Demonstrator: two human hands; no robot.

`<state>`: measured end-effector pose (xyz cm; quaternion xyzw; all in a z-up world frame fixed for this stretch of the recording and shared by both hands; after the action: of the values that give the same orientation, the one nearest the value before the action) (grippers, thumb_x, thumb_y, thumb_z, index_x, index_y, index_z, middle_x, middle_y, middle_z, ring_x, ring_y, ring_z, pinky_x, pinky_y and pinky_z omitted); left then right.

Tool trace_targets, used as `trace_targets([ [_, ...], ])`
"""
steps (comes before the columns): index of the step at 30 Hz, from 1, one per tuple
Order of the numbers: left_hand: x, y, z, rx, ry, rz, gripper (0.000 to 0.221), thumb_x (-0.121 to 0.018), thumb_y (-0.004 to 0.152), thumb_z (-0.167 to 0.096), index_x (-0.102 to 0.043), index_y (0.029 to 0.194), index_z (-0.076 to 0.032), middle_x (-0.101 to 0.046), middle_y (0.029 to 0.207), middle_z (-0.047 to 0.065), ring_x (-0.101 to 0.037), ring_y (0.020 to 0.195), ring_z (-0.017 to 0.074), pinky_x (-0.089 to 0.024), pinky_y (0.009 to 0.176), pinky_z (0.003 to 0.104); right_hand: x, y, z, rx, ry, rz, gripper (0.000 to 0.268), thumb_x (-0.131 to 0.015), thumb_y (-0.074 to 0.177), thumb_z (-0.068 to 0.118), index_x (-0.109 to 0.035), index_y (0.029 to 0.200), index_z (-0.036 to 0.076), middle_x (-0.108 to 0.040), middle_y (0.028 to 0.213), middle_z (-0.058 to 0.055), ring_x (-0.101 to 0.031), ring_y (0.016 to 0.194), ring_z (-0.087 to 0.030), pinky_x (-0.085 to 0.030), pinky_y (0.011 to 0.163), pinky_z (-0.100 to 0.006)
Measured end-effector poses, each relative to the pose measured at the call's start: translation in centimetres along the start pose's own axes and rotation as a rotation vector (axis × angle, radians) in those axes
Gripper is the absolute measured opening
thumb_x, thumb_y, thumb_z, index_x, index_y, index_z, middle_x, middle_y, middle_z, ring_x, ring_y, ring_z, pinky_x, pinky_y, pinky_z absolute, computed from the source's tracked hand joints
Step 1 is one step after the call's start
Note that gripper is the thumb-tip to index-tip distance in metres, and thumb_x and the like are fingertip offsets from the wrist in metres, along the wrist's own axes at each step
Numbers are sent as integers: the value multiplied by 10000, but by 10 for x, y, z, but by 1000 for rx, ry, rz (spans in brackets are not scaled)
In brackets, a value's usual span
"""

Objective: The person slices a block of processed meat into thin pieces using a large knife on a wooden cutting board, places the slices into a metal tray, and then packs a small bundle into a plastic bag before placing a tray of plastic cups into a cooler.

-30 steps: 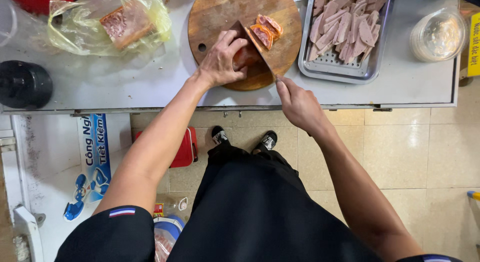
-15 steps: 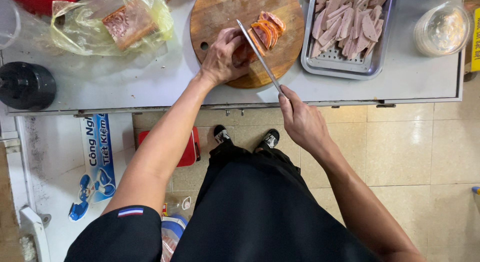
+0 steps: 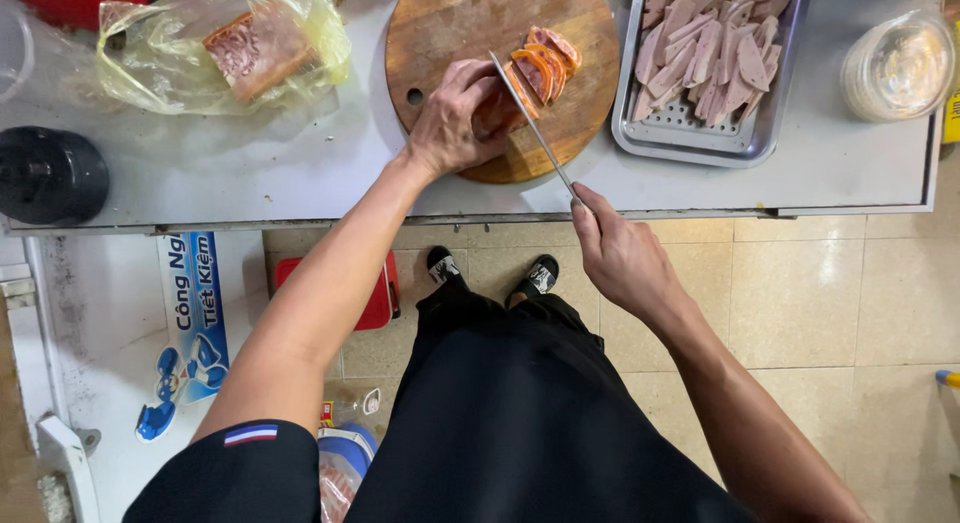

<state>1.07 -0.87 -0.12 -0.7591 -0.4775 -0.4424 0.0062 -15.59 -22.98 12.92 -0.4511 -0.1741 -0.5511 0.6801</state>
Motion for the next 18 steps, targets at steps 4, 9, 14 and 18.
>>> trace_targets([
  [4,3,4,-2,6,23,11,639,-848,679,-229,-636,1231,13,-609,1313,182,-539,1266,394,-506,1093,463,-3,48,17,129,68,-63,480,-388,1080,385,-564,1413,87,-703,1063,-305,-642,1025,-517,-485,914,-556],
  [9,6,5,-4,-6,24,4,592,-870,737,-243,-635,1227,-9,-607,1341,176,-541,1287,383,-496,1117,463,-5,49,22,136,94,-76,488,-394,1076,393,-550,1427,92,-700,1041,-313,-651,1003,-520,-497,894,-556],
  [14,3,-1,-3,41,-33,13,638,-868,687,-223,-646,1248,-14,-609,1331,168,-546,1301,389,-506,1102,449,-1,14,4,-46,-20,40,503,-397,1040,393,-518,1458,140,-714,925,-321,-664,941,-533,-493,900,-571],
  [18,-3,-1,2,27,27,32,638,-885,685,-213,-638,1233,2,-594,1312,192,-539,1252,411,-514,1082,458,-7,54,10,78,2,-28,463,-401,1064,374,-550,1419,116,-695,996,-329,-642,963,-548,-487,893,-579],
])
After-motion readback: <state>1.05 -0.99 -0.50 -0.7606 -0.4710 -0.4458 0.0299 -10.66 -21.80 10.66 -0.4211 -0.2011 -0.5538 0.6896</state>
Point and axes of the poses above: each hand's wrist, its own y-axis towards the middle knuckle, its own x-axis out of the back of the hand, z = x × y, the point moved 1 cm from there along y, towards the middle knuckle
